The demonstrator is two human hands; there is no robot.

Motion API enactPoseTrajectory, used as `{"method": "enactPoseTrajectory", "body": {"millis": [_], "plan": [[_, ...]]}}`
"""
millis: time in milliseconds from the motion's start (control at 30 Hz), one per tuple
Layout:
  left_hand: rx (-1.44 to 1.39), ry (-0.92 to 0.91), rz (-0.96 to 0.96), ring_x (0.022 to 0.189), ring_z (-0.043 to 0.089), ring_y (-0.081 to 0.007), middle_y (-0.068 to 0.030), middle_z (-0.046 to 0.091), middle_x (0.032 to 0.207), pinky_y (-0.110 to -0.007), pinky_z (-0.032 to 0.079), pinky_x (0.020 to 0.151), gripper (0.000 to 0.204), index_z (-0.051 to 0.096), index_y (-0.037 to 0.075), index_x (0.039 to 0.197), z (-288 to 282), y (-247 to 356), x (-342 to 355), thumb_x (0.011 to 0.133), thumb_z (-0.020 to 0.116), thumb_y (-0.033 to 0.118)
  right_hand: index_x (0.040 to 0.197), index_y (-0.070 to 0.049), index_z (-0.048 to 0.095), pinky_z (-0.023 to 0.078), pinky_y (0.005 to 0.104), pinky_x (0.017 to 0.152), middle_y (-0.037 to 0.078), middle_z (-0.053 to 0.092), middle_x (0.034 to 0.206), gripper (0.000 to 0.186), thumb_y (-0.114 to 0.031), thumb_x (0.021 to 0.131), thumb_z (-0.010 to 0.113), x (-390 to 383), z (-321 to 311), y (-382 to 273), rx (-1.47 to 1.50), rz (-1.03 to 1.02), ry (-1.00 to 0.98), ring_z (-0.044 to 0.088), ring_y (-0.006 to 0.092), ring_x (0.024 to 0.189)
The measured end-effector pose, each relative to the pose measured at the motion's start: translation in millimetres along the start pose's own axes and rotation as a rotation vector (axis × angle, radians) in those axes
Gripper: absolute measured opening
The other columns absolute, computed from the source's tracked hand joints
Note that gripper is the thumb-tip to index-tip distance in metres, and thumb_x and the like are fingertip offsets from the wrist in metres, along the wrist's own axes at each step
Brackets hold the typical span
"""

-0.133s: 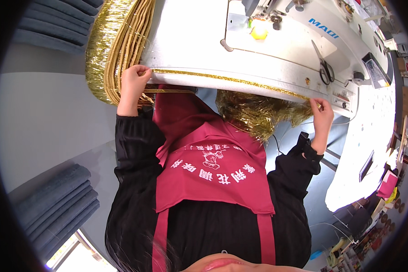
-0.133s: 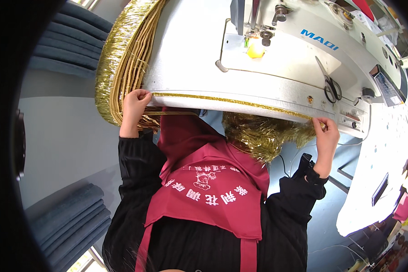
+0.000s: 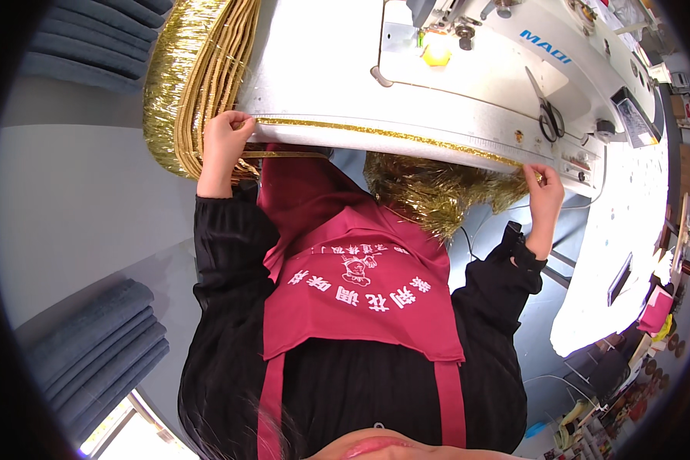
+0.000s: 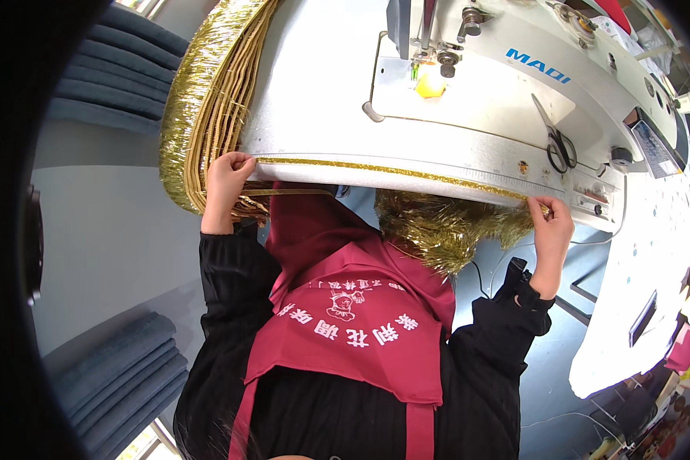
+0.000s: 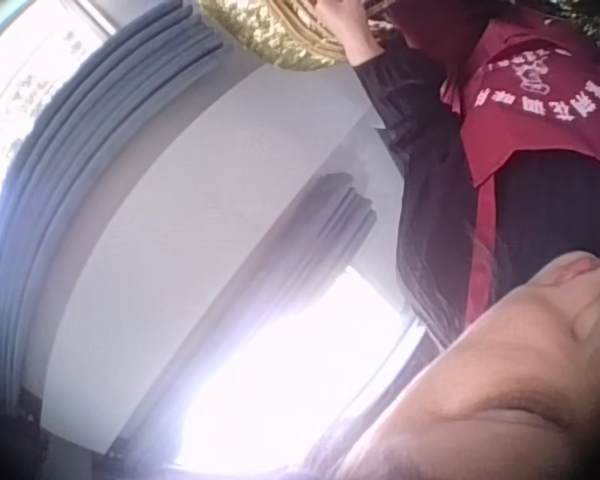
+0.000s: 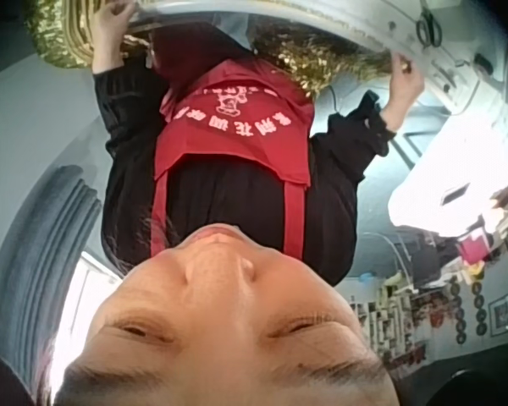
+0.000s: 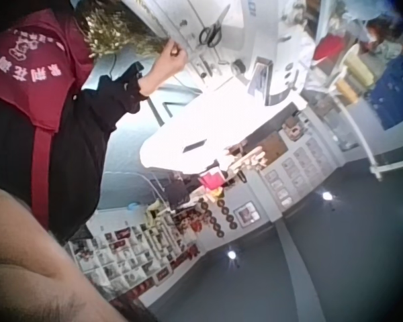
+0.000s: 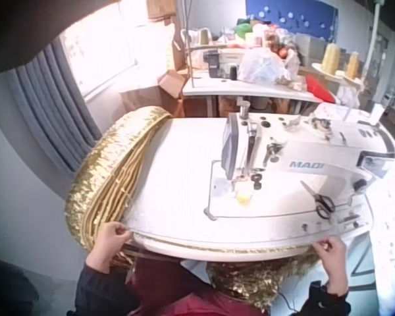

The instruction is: The person aligns a gold tinsel trim along the edge of a white fabric piece on a sewing machine, then cuts the trim with scissors and folds the end. The person continues to position and adjust the trim along the fabric edge.

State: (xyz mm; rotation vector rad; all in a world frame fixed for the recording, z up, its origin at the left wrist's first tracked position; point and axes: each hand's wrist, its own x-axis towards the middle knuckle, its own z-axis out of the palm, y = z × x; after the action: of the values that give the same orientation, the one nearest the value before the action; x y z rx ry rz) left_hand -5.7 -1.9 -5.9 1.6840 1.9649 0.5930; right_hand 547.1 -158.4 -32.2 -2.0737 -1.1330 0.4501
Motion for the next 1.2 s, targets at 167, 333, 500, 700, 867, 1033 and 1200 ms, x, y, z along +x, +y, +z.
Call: {"method": "enactPoseTrajectory", "body": {"millis": [167,333,500,700,867,1033,1200], "plan": [[-0.015,0.009,-0.003,0.063,0.061,-0.0107,-0.0059,0.068,0.069,-0.027,0.048,0.060,0.022,0.073,-0.004,0.091,-0.3,1.1,-0.3,0.084,0.074,0.016,0.095,0.001,0.071,0.039,0.0229,0.058,0.000,0.064,0.081,0.019,-0.015,0.086,0.078,0.5,1.2,-1.5,0.004,0.001,0.006,0.045,0.0065,0.064],[-0.030,0.002,-0.012,0.063,0.061,-0.0105,-0.0062,0.068,0.070,-0.027,0.048,0.060,0.022,0.073,-0.005,0.092,-0.4,3.7,-1.1,0.085,0.073,0.016,0.095,0.001,0.071,0.040,0.0228,0.059,0.001,0.065,0.081,0.019,-0.014,0.086,0.078,0.2,1.0,-4.1,0.029,0.020,-0.004,0.046,0.0064,0.064],[-0.012,-0.006,-0.005,0.064,0.058,-0.0080,-0.0028,0.067,0.071,-0.025,0.045,0.060,0.022,0.073,-0.005,0.093,-1.9,5.8,-2.3,0.086,0.073,0.017,0.094,0.002,0.071,0.040,0.0226,0.059,0.000,0.065,0.081,0.018,-0.014,0.087,0.077,1.4,0.9,-6.6,-0.012,0.027,0.000,0.047,0.0063,0.065],[-0.002,-0.020,-0.027,0.068,0.061,-0.0079,-0.0037,0.071,0.076,-0.024,0.046,0.062,0.023,0.073,-0.005,0.095,-2.1,3.9,-0.8,0.086,0.073,0.017,0.095,0.001,0.072,0.038,0.0218,0.059,-0.001,0.064,0.079,0.019,-0.014,0.086,0.078,3.8,2.7,-3.0,0.030,0.011,0.007,0.046,0.0052,0.065],[0.006,-0.008,-0.001,0.067,0.060,-0.0076,-0.0031,0.069,0.075,-0.024,0.046,0.062,0.024,0.073,-0.005,0.096,-1.4,2.4,-0.9,0.087,0.073,0.017,0.096,0.000,0.073,0.034,0.0209,0.056,-0.005,0.059,0.074,0.018,-0.015,0.087,0.078,6.9,5.6,-0.1,0.055,-0.017,0.019,0.041,0.0036,0.063],[-0.022,-0.022,-0.017,0.067,0.058,-0.0070,-0.0022,0.068,0.074,-0.024,0.045,0.061,0.023,0.072,-0.005,0.095,-1.2,1.5,-0.4,0.088,0.073,0.017,0.095,-0.001,0.073,0.033,0.0212,0.056,-0.005,0.060,0.074,0.018,-0.016,0.087,0.078,6.9,5.7,-3.5,0.054,0.003,0.020,0.041,0.0037,0.062],[-0.025,-0.015,-0.012,0.066,0.059,-0.0075,-0.0034,0.069,0.074,-0.024,0.046,0.061,0.022,0.072,-0.005,0.095,-0.6,0.3,0.0,0.087,0.073,0.016,0.094,0.000,0.073,0.034,0.0218,0.055,-0.004,0.060,0.074,0.018,-0.016,0.086,0.078,7.4,3.9,-9.9,0.019,0.014,0.009,0.041,0.0041,0.062]]}}
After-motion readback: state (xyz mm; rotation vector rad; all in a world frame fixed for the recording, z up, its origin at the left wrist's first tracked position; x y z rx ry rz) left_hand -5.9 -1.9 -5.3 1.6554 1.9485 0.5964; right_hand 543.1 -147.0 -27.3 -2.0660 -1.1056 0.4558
